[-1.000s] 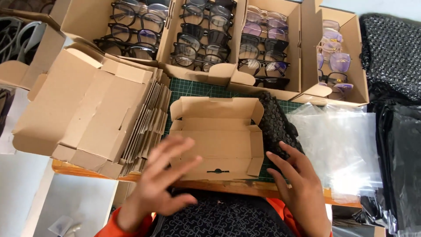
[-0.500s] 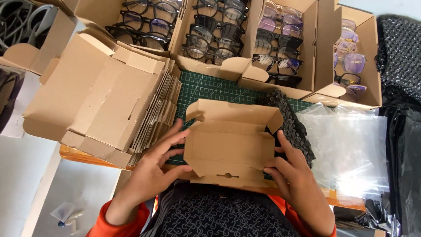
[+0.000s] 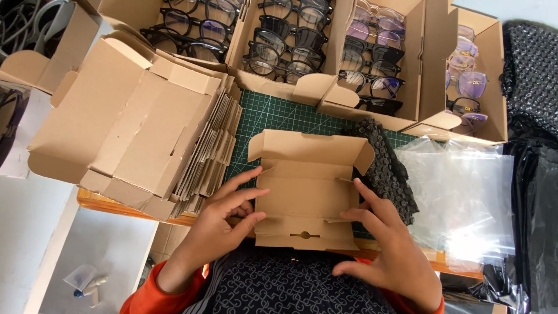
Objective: The person cleans a pair of black sunglasses with a dark cloth, then places them into a small transparent plastic bag. They wrap the bagged sunglasses in a sheet of black bubble wrap and place it into a small cardboard box. Finally, the person puts the box into a black shipping mailer and seals it.
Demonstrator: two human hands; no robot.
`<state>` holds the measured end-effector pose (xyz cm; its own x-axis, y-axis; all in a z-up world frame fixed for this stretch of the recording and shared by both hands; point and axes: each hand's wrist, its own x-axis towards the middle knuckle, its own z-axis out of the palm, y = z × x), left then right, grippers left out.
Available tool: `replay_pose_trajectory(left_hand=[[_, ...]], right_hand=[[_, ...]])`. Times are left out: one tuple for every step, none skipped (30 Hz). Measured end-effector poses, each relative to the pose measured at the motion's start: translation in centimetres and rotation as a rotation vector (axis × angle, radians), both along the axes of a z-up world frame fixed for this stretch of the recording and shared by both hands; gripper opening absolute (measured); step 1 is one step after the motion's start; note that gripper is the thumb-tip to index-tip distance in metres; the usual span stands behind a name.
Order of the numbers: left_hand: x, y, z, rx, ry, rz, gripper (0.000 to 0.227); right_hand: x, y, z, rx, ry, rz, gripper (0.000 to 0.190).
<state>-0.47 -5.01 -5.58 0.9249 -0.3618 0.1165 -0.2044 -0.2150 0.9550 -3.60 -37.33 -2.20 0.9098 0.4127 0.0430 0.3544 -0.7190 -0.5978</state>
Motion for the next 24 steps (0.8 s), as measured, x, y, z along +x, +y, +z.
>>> replay_pose_trajectory(left_hand=[[0.0, -0.1, 0.2, -0.034, 0.061, 0.012, 0.043], [-0.1, -0.2, 0.4, -0.068, 0.122, 0.024, 0.048], [-0.1, 0.0, 0.4, -0.068, 0.122, 0.019, 0.048], [-0.1, 0.1, 0.5, -0.026, 0.054, -0.020, 0.069], [-0.2, 0.3, 0.5, 0.015, -0.014, -0.056, 0.094], [-0.2, -0.1, 0.3, 0.015, -0.015, -0.059, 0.094], [-0.3, -0.5, 0.1, 0.066, -0.029, 0.016, 0.092], [-0.4, -0.8, 0.0, 0.118, -0.044, 0.092, 0.089], [-0.3, -1.0, -0.4, 0.119, -0.046, 0.093, 0.089], [-0.3, -1.2, -0.8, 0.146, -0.152, 0.132, 0.080], [-0.2, -1.4, -1.1, 0.172, -0.258, 0.170, 0.072], [-0.1, -1.5, -1.2, 0.171, -0.261, 0.169, 0.072], [-0.1, -1.6, -1.3, 0.208, -0.321, 0.137, 0.059], [-0.1, -1.7, -1.4, 0.244, -0.382, 0.105, 0.048], [-0.1, -1.8, -1.4, 0.243, -0.381, 0.102, 0.048], [-0.1, -1.9, -1.4, 0.277, -0.389, 0.090, 0.043], [0.0, -1.9, -1.3, 0.312, -0.400, 0.080, 0.039], [0.0, -2.0, -1.5, 0.312, -0.402, 0.078, 0.039], [0.0, -2.1, -1.6, 0.302, -0.386, 0.099, 0.024], [0.0, -2.2, -1.8, 0.291, -0.369, 0.121, 0.013], [0.0, -2.3, -2.0, 0.291, -0.373, 0.119, 0.013], [0.0, -2.3, -2.2, 0.300, -0.366, 0.128, 0.011], [0.0, -2.4, -2.4, 0.310, -0.361, 0.141, 0.008], [0.1, -2.5, -2.4, 0.309, -0.365, 0.142, 0.008]], right_hand=[[-0.1, -0.2, -0.6, -0.035, -0.024, -0.005, 0.074], [-0.1, -0.4, -1.3, -0.070, -0.048, -0.010, 0.074], [-0.1, 0.0, -0.9, -0.071, -0.048, -0.015, 0.074], [0.0, 0.5, -0.6, -0.040, -0.068, -0.068, 0.058], [0.1, 1.0, -0.3, -0.010, -0.089, -0.118, 0.042], [0.3, 1.1, -0.5, -0.011, -0.090, -0.121, 0.042], [0.4, 1.3, -0.8, -0.001, -0.150, -0.140, 0.037], [0.6, 1.4, -1.1, 0.008, -0.210, -0.160, 0.033], [0.6, 1.4, -1.4, 0.009, -0.212, -0.159, 0.033], [0.7, 1.4, -1.7, -0.035, -0.235, -0.151, 0.027], [0.7, 1.3, -2.0, -0.080, -0.258, -0.144, 0.022], [0.8, 1.6, -1.8, -0.080, -0.261, -0.145, 0.022], [0.6, 2.0, -1.6, -0.163, -0.301, -0.135, 0.019], [0.5, 2.2, -1.4, -0.246, -0.340, -0.124, 0.017], [0.4, 2.1, -1.5, -0.248, -0.338, -0.127, 0.017], [0.4, 1.9, -1.6, -0.246, -0.321, -0.102, 0.020], [0.4, 1.7, -1.6, -0.242, -0.308, -0.076, 0.023], [0.5, 1.6, -1.4, -0.242, -0.309, -0.079, 0.023], [0.5, 1.6, -1.3, -0.221, -0.338, -0.062, 0.024], [0.6, 1.5, -1.1, -0.199, -0.368, -0.045, 0.026], [0.5, 1.2, -0.9, -0.200, -0.370, -0.048, 0.026], [0.3, 0.9, -0.6, -0.155, -0.432, -0.172, 0.028], [0.3, 0.6, -0.4, -0.109, -0.494, -0.294, 0.032], [0.5, -0.1, -0.5, -0.108, -0.498, -0.294, 0.032]])
